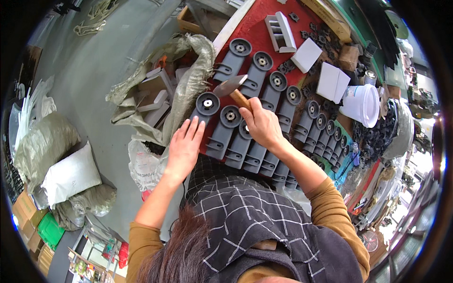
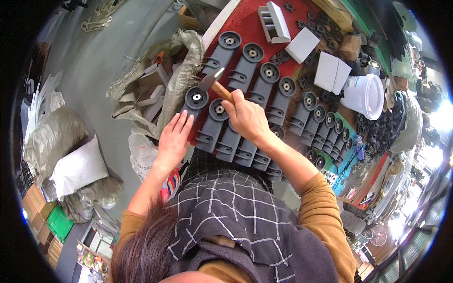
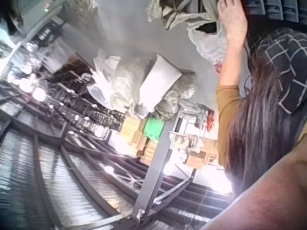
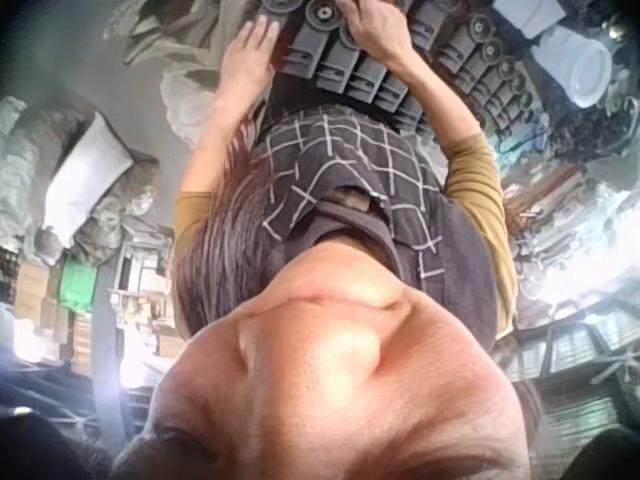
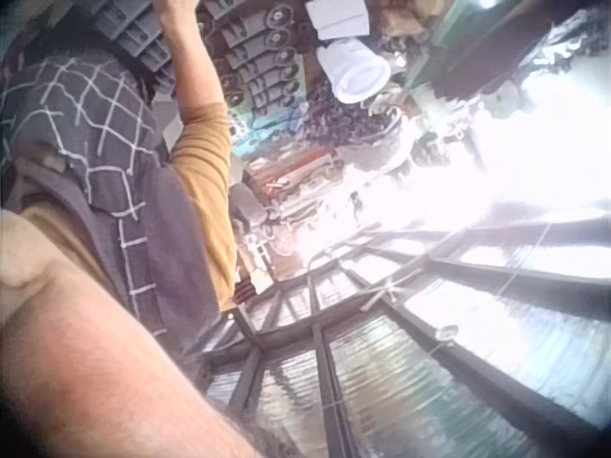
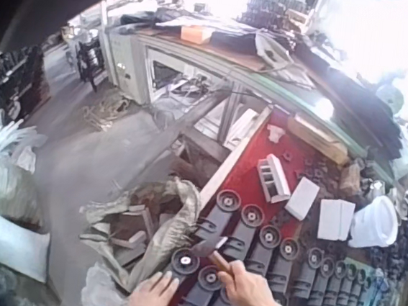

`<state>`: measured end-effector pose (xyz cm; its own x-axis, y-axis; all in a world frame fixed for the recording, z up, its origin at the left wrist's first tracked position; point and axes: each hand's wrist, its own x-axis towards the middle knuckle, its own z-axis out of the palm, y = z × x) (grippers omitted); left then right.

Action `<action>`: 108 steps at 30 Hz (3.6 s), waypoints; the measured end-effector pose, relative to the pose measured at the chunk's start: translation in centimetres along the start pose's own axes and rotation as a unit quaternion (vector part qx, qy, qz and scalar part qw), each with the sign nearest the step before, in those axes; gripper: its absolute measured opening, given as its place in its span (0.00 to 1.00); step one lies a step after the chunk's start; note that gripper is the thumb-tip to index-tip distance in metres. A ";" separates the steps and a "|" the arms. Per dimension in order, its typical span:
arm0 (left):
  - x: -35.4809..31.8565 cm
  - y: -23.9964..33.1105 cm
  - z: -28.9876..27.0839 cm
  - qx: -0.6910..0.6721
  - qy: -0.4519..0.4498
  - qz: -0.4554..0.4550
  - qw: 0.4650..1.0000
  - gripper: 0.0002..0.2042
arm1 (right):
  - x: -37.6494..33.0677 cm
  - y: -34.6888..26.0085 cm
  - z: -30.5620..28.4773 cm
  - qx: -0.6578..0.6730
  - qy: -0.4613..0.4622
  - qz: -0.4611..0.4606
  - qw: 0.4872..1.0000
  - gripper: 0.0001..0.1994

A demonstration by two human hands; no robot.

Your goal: The person inserts small white circular pieces into gray cylindrical plastic parts, taps them with a hammer, and then cleans the parts with a toothbrush. The person places the finished parts in rows on the table.

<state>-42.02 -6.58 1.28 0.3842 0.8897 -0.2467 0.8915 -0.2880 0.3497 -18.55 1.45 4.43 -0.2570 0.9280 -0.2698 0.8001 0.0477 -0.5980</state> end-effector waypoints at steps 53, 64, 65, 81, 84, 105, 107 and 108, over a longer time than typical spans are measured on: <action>-0.8 6.3 4.0 0.078 0.064 0.139 0.985 0.33 | -8.5 1.5 2.9 0.046 0.115 0.073 0.990 0.15; -0.4 8.1 3.1 0.061 -0.037 0.180 0.981 0.47 | -13.1 3.5 0.1 0.027 0.133 0.172 0.976 0.13; 0.1 9.2 3.4 0.057 -0.047 0.218 0.973 0.47 | -13.9 4.1 -0.6 0.025 0.143 0.186 0.972 0.13; 3.1 14.9 7.1 0.045 -0.020 0.371 0.927 0.34 | -19.3 7.1 -0.8 0.009 0.192 0.299 0.935 0.15; 3.8 17.6 7.8 0.020 -0.037 0.391 0.919 0.46 | -20.3 7.8 -1.2 0.030 0.241 0.297 0.923 0.16; 4.2 24.9 13.2 0.050 -0.047 0.492 0.868 0.22 | -25.6 11.0 -2.4 0.013 0.228 0.362 0.904 0.17; 4.1 24.5 13.9 0.047 -0.031 0.494 0.868 0.23 | -25.2 11.6 -1.6 0.021 0.183 0.369 0.911 0.17; 4.1 24.3 14.1 0.050 -0.028 0.496 0.866 0.23 | -24.5 12.1 -1.1 0.007 0.155 0.368 0.917 0.17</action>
<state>-15.40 -14.93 -3.97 0.9820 0.1685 0.0859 0.1308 -0.9331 0.3349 -2.05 -20.29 4.62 0.5171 0.7678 -0.3784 0.6881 -0.6358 -0.3498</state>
